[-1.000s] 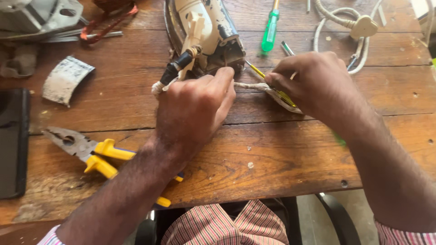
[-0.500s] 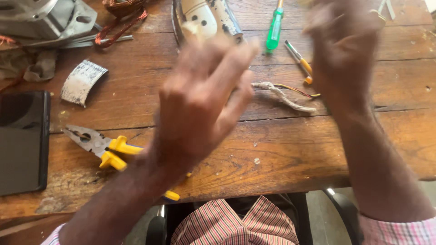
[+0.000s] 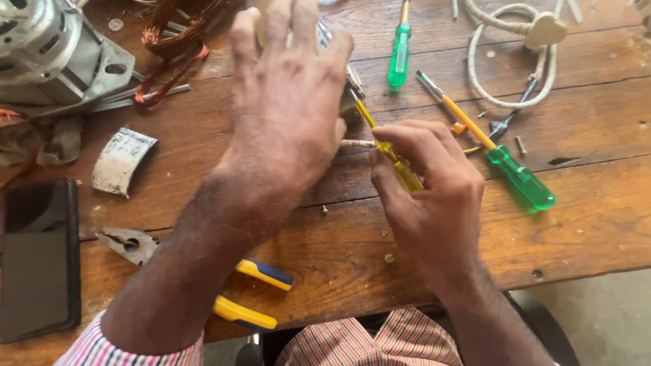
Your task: The person uses a screwdriver to remove screws from a disassembled appliance, then inserts a small metal piece into the housing and tightens it with a screwdriver. The person continues to adjust internal components and wires while working at a cluttered wooden workbench.
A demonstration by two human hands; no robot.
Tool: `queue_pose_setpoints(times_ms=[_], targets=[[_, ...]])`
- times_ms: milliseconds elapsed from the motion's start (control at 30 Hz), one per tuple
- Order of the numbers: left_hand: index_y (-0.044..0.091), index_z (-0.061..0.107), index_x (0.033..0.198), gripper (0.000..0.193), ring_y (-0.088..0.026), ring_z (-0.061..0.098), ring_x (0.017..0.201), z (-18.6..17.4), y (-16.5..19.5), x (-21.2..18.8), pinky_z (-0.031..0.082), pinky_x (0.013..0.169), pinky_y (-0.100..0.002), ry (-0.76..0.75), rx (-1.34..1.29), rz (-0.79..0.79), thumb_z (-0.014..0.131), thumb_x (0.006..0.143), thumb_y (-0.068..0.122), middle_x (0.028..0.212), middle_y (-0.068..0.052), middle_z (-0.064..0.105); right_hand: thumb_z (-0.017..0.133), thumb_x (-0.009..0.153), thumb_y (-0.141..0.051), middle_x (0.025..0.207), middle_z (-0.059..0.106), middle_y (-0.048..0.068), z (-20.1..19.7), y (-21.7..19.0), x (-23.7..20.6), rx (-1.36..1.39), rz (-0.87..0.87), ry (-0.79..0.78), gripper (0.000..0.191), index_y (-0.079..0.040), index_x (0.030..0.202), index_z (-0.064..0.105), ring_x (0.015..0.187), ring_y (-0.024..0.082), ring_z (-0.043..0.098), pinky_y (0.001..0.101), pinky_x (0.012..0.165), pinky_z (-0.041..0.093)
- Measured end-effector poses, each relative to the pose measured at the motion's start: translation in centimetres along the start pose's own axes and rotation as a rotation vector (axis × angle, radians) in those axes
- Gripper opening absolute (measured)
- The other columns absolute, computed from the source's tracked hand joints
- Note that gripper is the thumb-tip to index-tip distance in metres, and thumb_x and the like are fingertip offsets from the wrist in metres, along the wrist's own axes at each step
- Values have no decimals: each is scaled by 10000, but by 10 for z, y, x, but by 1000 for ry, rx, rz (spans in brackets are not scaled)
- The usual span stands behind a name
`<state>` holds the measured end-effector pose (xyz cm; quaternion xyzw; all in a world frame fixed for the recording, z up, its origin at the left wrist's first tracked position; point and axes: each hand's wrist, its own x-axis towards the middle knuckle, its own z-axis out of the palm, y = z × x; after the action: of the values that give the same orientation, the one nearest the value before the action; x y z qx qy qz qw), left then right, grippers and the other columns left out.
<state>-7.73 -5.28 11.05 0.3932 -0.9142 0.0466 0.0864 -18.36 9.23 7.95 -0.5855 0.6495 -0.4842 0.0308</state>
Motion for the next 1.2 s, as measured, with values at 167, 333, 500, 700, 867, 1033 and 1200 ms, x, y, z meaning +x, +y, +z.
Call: queue_pose_setpoints(times_ms=[167,333,500,700,867,1033,1200], targets=[[19,686,1154,456,-423,384,1398,15,1,9,262,1178,-564,237,127,42,835,767,209,1442,-322,459,769,951,-30,1155,751,126,5,4,12,-111,-26,-44,218,-32,1165,725,1079,221,741,341,926,589],[2,716,1115,230,-430,481,1377,29,-4,8,285,1230,-529,331,101,61,767,912,98,1403,-346,541,754,963,-37,1136,758,113,8,4,13,-41,53,-47,213,-39,1175,728,1038,192,759,310,915,615],[4,709,1184,383,-435,519,1306,29,-3,8,315,1167,-541,272,106,63,808,834,124,1295,-322,600,755,968,-42,1129,759,109,9,9,13,6,80,-52,209,-36,1175,728,1029,185,764,301,908,621],[10,708,1186,516,-403,511,1285,20,-2,2,339,1151,-530,277,12,86,865,727,185,1260,-267,615,754,977,-52,1127,760,105,6,12,12,28,88,-63,201,-35,1176,728,1027,178,766,294,909,625],[14,710,1176,527,-409,498,1293,17,-1,1,347,1148,-530,286,-7,92,880,718,212,1258,-269,607,759,972,-50,1131,763,115,6,13,11,7,75,-61,206,-29,1175,731,1031,184,768,305,911,626],[23,713,1185,524,-409,497,1305,18,-1,2,340,1158,-524,312,12,99,880,731,223,1282,-269,601,742,975,-78,1114,777,109,5,16,12,66,147,-97,209,-37,1180,733,1010,177,785,290,901,649],[10,712,1173,517,-419,487,1317,18,-2,1,326,1163,-529,310,-8,102,879,747,251,1289,-280,595,731,979,-76,1117,785,118,5,17,12,102,173,-105,214,-14,1183,723,1043,178,787,298,925,647]])
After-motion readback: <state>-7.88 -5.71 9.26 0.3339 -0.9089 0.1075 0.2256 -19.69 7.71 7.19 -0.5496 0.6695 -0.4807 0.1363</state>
